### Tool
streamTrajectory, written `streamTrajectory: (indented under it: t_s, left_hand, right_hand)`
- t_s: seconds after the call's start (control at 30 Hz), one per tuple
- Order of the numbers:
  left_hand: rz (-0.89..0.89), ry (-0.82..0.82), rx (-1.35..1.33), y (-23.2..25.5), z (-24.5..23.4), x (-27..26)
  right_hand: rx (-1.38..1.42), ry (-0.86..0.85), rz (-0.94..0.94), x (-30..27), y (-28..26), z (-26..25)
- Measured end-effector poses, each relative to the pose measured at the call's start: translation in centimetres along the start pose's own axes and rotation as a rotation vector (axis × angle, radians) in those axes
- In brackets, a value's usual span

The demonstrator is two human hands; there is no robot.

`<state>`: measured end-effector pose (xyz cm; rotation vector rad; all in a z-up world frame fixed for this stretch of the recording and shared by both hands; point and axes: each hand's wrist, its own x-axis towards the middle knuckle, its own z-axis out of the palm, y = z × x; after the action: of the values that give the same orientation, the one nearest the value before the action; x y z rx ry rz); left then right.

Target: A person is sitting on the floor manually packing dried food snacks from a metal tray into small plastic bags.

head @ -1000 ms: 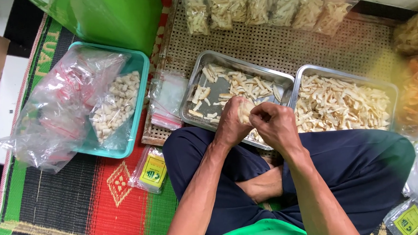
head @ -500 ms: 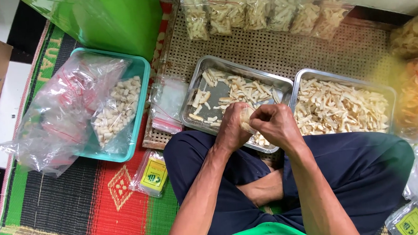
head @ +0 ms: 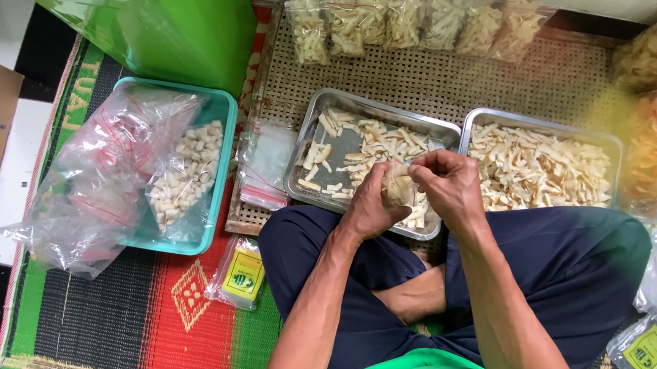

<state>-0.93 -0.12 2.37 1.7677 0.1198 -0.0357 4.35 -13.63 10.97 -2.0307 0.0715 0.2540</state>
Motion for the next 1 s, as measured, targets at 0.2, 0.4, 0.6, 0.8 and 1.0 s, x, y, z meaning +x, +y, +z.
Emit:
streamTrajectory:
  t_s: [0.2,0.4,0.6,0.8,1.0]
  left_hand:
    - [-0.039,0.022,0.023,1.3,-0.5,0.0]
    - [0.021,0.047,0.07,0.7,-0.4,-0.2]
    - [0.049,0.087,0.067,-0.7,-0.3,0.1]
    - [0.105,0.096,0.06,-0.8,-0.3,0.1]
    - [0.166,0.128,0.079,-1.0,-0.2,-0.2]
  right_hand:
    - [0.095,-0.044,-0.007,-0.1,-0.4,-0.8]
    - [-0.361,-0.241,0.071,-1.0,-4.1,-2.5]
    - [-0.014,-0.161,-0.08,-1.0,-3.4,-2.9]
    - [0.08,-0.105,-0.166,-1.0,-3.3,-1.4]
    - [-0.267,-0.171,-0.211,-0.3,-1.9,-0.9]
